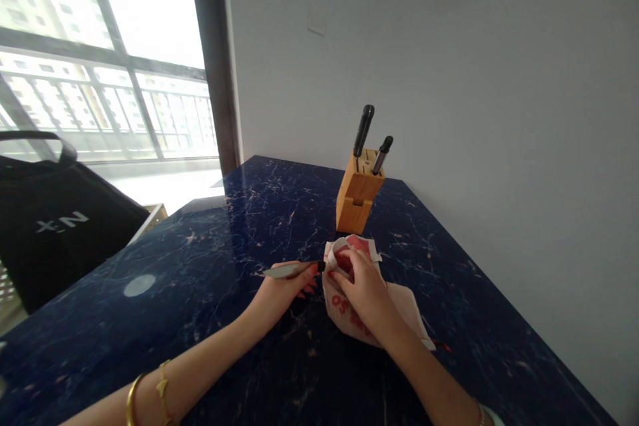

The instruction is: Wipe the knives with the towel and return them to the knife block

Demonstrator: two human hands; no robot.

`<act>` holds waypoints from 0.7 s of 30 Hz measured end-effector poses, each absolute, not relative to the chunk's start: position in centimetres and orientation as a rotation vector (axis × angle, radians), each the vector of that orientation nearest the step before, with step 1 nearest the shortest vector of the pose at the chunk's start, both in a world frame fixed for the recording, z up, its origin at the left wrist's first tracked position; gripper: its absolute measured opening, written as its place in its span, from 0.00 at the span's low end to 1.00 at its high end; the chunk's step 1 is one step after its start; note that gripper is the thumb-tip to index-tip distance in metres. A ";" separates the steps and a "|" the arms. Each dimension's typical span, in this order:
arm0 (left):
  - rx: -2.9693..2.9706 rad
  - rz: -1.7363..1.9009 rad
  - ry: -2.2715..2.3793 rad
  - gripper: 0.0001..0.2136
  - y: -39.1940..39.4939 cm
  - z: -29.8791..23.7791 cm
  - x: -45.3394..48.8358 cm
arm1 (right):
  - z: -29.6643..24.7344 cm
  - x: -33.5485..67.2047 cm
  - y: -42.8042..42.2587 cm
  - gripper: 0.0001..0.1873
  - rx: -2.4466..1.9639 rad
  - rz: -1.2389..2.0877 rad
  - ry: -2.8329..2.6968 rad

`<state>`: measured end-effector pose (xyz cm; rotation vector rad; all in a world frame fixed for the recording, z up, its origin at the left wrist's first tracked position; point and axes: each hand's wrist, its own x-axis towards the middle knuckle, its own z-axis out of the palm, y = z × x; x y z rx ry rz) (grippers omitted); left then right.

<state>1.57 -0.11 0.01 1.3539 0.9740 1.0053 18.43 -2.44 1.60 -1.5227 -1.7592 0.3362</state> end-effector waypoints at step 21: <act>1.590 0.943 1.014 0.12 -0.9 0.5 1.7 | 2.9 17.7 -3.1 0.06 -1.408 0.565 -1.702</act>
